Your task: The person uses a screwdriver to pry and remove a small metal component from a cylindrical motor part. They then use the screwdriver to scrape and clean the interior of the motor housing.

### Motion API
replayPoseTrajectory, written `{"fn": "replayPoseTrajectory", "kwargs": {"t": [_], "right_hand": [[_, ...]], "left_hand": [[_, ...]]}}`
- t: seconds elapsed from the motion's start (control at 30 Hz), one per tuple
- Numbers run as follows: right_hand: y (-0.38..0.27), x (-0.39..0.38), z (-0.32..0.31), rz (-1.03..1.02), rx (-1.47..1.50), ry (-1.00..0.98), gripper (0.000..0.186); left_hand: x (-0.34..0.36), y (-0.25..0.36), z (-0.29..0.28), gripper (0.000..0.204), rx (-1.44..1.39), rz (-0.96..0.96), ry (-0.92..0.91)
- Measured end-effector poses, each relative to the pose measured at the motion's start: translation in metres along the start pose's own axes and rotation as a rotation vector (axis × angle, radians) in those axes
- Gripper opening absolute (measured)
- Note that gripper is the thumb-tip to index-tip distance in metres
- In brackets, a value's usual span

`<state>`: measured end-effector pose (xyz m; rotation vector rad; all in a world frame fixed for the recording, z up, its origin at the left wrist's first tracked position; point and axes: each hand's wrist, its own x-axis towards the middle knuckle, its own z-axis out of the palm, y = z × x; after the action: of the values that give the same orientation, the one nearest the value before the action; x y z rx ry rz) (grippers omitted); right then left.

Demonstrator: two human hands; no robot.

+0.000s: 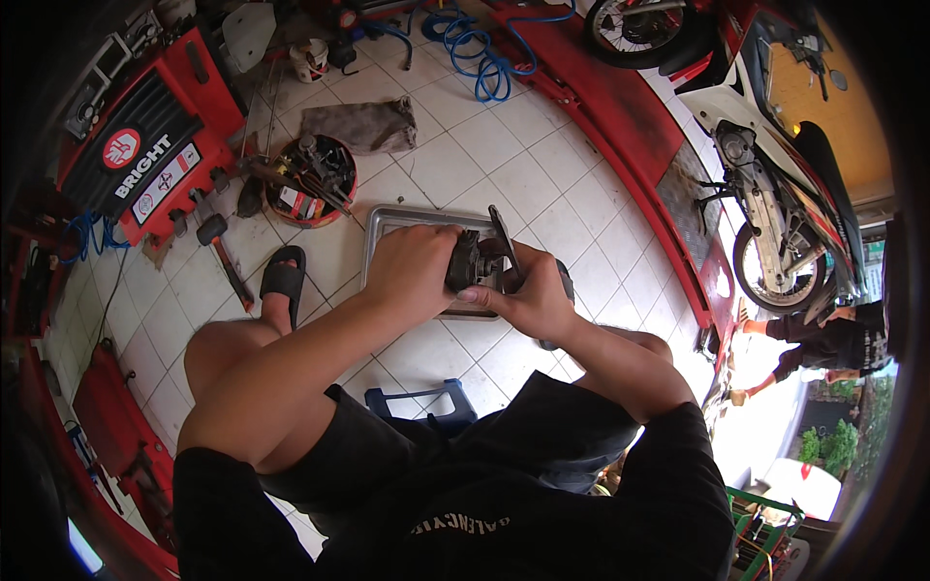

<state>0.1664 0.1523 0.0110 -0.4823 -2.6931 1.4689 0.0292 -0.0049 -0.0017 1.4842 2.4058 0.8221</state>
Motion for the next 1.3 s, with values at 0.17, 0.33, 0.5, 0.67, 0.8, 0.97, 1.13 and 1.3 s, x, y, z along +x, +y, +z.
{"fn": "replayPoseTrajectory", "kwargs": {"t": [0.17,0.33,0.5,0.67,0.8,0.97,1.13,1.3], "right_hand": [[-0.001,0.0,0.001,-0.008,0.028,0.01,0.075],[0.004,0.0,0.002,-0.015,-0.024,0.014,0.074],[-0.018,-0.001,-0.007,0.071,-0.075,-0.069,0.066],[0.01,0.008,-0.028,-0.006,0.252,-0.008,0.062],[-0.002,0.025,-0.059,0.189,0.568,0.025,0.051],[0.059,0.053,-0.081,0.513,0.875,0.054,0.049],[0.106,0.07,-0.042,0.78,1.082,0.191,0.022],[0.092,0.062,-0.039,0.321,0.835,0.018,0.041]], "left_hand": [[0.0,0.001,-0.001,0.058,0.012,-0.016,-0.025],[0.0,0.001,-0.002,0.057,0.007,-0.003,-0.016],[0.001,0.002,-0.004,0.05,-0.03,-0.041,-0.066],[0.001,0.003,-0.011,0.04,-0.41,-0.093,0.04],[0.002,-0.007,-0.016,0.037,-1.038,-0.305,-0.003],[0.003,-0.002,-0.03,0.039,-1.371,-0.53,0.028],[0.002,-0.018,-0.033,0.028,-1.569,-0.566,0.037],[0.001,-0.016,-0.048,0.029,-1.694,-0.571,0.136]]}}
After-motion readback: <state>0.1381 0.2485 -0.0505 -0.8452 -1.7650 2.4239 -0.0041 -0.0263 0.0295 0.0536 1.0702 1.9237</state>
